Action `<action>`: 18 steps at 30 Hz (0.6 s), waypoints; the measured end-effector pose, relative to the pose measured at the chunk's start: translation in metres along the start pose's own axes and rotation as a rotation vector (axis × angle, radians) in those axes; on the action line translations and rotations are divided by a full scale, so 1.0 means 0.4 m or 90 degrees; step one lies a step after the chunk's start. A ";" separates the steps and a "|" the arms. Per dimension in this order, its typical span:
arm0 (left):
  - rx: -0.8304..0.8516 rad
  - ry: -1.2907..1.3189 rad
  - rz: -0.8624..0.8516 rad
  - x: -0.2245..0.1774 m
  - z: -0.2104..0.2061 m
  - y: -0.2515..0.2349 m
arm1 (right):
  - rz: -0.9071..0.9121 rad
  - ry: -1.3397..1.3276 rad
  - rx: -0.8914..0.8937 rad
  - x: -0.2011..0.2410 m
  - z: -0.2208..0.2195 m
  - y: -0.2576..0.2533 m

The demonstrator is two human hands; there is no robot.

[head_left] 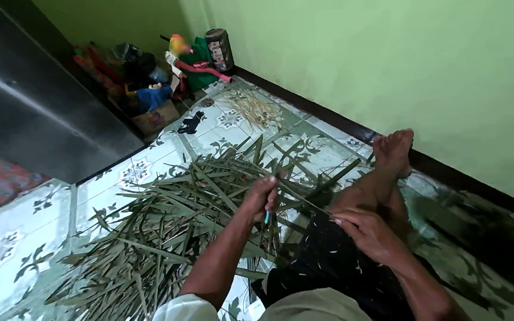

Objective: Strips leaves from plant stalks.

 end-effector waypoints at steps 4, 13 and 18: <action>-0.077 0.017 -0.092 -0.095 0.065 0.007 | 0.012 0.012 -0.013 -0.015 0.013 0.021; 0.056 -0.032 0.009 -0.046 0.005 0.035 | 0.010 -0.001 -0.028 -0.026 0.023 0.034; 0.017 0.041 -0.089 -0.111 0.049 0.024 | 0.022 -0.006 -0.017 -0.044 0.018 0.052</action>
Point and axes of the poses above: each hand's wrist, its own y-axis away from the middle knuckle, its own z-axis out of the back of the hand, x = y × z, the point moved 10 cm from there along -y, towards the middle knuckle, and after that the axes turned 7 degrees about x, right-handed, at the moved point
